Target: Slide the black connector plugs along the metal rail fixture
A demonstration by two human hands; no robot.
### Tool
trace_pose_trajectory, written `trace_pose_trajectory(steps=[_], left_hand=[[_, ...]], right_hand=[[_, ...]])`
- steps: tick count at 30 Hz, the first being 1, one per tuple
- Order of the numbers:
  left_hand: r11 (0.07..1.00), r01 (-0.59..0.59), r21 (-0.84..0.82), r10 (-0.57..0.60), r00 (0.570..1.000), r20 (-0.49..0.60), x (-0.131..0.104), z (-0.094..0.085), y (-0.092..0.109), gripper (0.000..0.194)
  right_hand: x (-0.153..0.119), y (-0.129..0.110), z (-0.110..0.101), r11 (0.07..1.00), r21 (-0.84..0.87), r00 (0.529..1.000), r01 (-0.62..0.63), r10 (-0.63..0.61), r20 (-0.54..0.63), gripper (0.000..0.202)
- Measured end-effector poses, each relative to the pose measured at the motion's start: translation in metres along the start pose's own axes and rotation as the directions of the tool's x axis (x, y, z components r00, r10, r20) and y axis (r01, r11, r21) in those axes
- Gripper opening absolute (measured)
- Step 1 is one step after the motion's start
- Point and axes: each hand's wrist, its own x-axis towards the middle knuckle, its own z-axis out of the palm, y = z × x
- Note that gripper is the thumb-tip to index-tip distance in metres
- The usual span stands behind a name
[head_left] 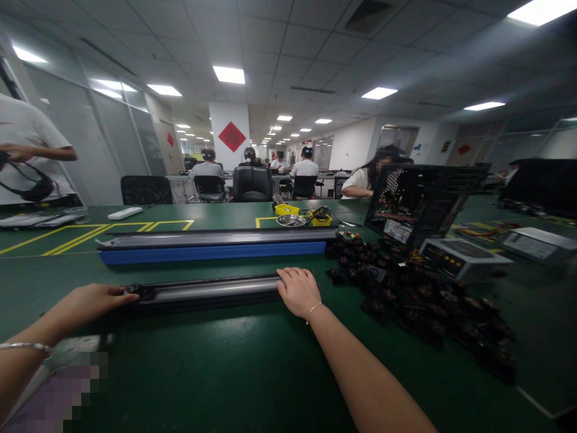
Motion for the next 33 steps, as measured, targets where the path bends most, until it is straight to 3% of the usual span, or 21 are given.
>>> trace_pose_trajectory(steps=[5,13,26,33], left_hand=[[1.0,-0.006,0.018,0.006,1.0,0.002,-0.005,0.001,0.009,0.069],[1.0,-0.003,0.02,0.002,1.0,0.014,-0.002,0.002,0.007,0.068],[0.999,-0.011,0.047,0.013,0.999,-0.034,-0.009,0.003,0.016,0.066],[0.999,-0.032,0.021,0.033,0.999,-0.024,-0.011,0.006,0.018,0.066]], right_hand=[[0.0,0.001,0.0,1.0,0.007,1.0,0.008,-0.008,-0.016,0.04],[0.0,0.002,0.001,1.0,0.0,1.0,0.02,-0.02,0.002,0.045],[0.0,0.004,-0.001,0.999,-0.023,0.997,0.037,-0.035,0.074,0.064],[0.0,0.005,0.001,0.999,-0.01,0.998,0.041,-0.04,0.043,0.062]])
